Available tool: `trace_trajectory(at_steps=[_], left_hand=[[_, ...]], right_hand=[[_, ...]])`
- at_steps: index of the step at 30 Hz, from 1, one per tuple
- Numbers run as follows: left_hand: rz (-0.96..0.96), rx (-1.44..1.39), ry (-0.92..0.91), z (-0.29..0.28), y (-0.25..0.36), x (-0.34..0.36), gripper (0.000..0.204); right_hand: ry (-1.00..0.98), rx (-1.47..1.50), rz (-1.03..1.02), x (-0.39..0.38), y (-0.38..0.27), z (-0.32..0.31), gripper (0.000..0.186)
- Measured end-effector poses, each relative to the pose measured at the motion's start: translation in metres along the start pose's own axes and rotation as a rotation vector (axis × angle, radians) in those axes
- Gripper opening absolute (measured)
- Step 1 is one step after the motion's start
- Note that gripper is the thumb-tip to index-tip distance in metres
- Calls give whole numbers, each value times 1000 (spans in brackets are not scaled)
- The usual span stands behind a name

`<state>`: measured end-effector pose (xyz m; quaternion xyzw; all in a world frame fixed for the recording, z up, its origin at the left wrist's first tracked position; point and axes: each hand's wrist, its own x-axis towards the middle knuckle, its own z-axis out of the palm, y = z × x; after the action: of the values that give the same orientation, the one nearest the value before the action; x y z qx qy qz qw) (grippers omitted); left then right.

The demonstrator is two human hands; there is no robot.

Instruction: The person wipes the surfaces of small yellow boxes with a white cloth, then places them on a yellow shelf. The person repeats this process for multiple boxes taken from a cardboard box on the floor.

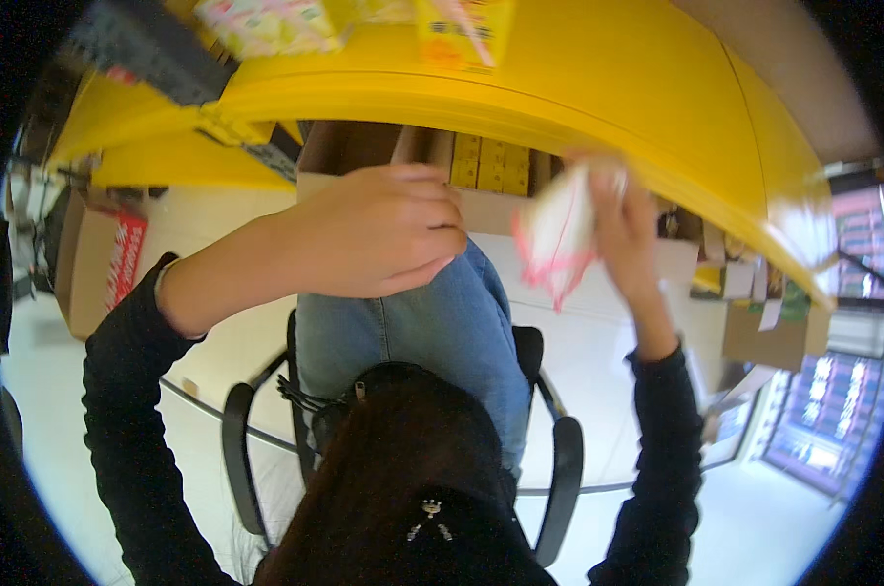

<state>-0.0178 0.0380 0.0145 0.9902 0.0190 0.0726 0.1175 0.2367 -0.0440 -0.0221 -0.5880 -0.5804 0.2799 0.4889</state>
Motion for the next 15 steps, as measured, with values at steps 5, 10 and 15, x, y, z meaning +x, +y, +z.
trace_trajectory(at_steps=[5,10,15], left_hand=[[-308,-364,-90,84,-35,-21,33],[-550,-366,-11,114,-74,5,40],[-737,-693,255,141,-110,38,38]], right_hand=[[-191,-259,80,-20,57,31,29],[-157,-199,119,16,100,58,35],[-376,-349,225,34,104,87,40]])
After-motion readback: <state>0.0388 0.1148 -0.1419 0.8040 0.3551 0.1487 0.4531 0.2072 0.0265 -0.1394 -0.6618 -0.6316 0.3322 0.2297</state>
